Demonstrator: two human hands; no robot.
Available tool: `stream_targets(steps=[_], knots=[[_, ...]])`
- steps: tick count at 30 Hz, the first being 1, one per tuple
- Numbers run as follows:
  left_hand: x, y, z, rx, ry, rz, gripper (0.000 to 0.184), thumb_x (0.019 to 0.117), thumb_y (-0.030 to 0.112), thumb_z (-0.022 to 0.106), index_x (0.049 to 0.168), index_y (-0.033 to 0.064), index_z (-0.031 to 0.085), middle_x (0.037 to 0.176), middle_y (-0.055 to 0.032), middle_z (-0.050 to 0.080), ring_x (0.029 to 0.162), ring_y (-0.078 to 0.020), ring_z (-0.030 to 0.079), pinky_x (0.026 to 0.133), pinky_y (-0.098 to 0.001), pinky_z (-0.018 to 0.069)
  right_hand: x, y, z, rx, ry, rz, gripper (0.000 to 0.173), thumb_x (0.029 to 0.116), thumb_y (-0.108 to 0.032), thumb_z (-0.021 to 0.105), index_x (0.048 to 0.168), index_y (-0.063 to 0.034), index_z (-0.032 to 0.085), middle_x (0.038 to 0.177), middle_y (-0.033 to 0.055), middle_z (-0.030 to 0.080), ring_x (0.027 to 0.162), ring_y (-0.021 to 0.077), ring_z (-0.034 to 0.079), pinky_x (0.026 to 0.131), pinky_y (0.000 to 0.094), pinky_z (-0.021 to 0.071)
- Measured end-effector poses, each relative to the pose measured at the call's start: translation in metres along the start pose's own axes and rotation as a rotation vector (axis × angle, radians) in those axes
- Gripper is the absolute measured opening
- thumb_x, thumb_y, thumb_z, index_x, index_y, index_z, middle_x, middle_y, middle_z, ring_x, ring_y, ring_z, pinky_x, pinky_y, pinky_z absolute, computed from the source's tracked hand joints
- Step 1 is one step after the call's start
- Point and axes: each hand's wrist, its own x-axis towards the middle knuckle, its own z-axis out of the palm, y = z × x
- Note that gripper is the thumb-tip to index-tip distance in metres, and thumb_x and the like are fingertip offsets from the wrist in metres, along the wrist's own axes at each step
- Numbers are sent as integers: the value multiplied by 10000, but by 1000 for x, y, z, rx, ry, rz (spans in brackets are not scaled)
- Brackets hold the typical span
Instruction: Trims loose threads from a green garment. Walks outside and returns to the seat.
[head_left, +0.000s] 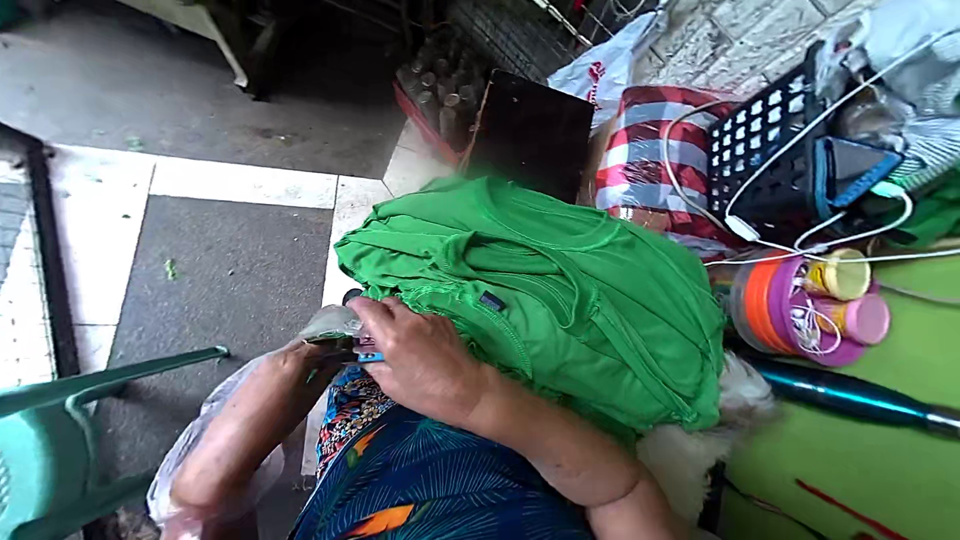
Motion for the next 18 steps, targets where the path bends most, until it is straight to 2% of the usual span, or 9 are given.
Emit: stream_targets(steps=[2, 3, 6, 7, 9, 11, 13, 16, 18], knots=[[3, 0, -3, -40, -45, 156, 168, 935, 95, 662, 931, -66, 712, 868, -225, 710, 808, -420, 705, 754, -652, 529, -19, 15, -7, 20, 94, 52, 474, 948, -143, 706, 1392, -11, 606, 1149, 219, 702, 911, 346, 723, 758, 493, 577], [5, 1, -4, -60, -52, 260, 189, 922, 146, 634, 912, -23, 718, 876, -175, 714, 799, -362, 709, 729, -594, 551, -32, 25, -10, 25, 203, 44, 427, 925, -92, 704, 1340, -9, 648, 1113, 204, 718, 874, 330, 732, 727, 485, 588], [20, 12, -8, -206, -114, 537, 273, 998, 253, 552, 1118, 102, 746, 1109, -85, 719, 943, -135, 704, 823, -292, 589, -81, 60, -30, -14, 585, 25, 162, 891, -1, 681, 1041, -7, 743, 970, 134, 737, 748, 202, 713, 648, 358, 599], [27, 18, -9, -294, -146, 587, 273, 1023, 301, 568, 1113, 111, 742, 1127, -53, 712, 988, -63, 684, 865, -215, 570, -99, 71, -38, -40, 680, 67, 121, 895, 3, 673, 998, -3, 736, 950, 121, 730, 761, 173, 705, 673, 319, 602], [42, 40, -6, -407, -150, 606, 279, 994, 390, 625, 934, 137, 724, 1031, 31, 710, 1006, 15, 646, 892, -167, 537, -134, 89, -54, -147, 804, 221, 115, 893, -57, 715, 983, 14, 722, 950, 140, 721, 806, 182, 714, 718, 313, 615], [58, 71, 5, -379, -76, 602, 332, 972, 433, 642, 869, 127, 721, 960, 14, 712, 967, -36, 652, 865, -239, 537, -162, 94, -63, -268, 791, 427, 271, 869, -159, 773, 1036, 45, 715, 1019, 218, 706, 812, 282, 702, 689, 419, 576], [75, 110, 25, -287, 19, 566, 348, 1004, 397, 597, 932, 97, 758, 967, -43, 716, 963, -146, 675, 860, -359, 555, -179, 95, -63, -315, 730, 573, 316, 865, -149, 782, 1078, 71, 701, 1082, 278, 676, 807, 374, 694, 658, 520, 557], [100, 171, 59, -178, 9, 446, 368, 1019, 338, 588, 1008, 10, 754, 1004, -178, 706, 1012, -362, 680, 886, -553, 537, -192, 98, -52, -344, 766, 588, 182, 883, -40, 707, 1030, 67, 719, 1056, 253, 679, 779, 327, 696, 633, 459, 570], [114, 198, 73, -232, -67, 379, 402, 1018, 346, 604, 1082, -38, 704, 1023, -216, 692, 1018, -391, 675, 888, -582, 526, -195, 99, -51, -336, 806, 580, 153, 893, -11, 664, 1015, 63, 720, 1039, 240, 681, 791, 299, 688, 657, 418, 568]])
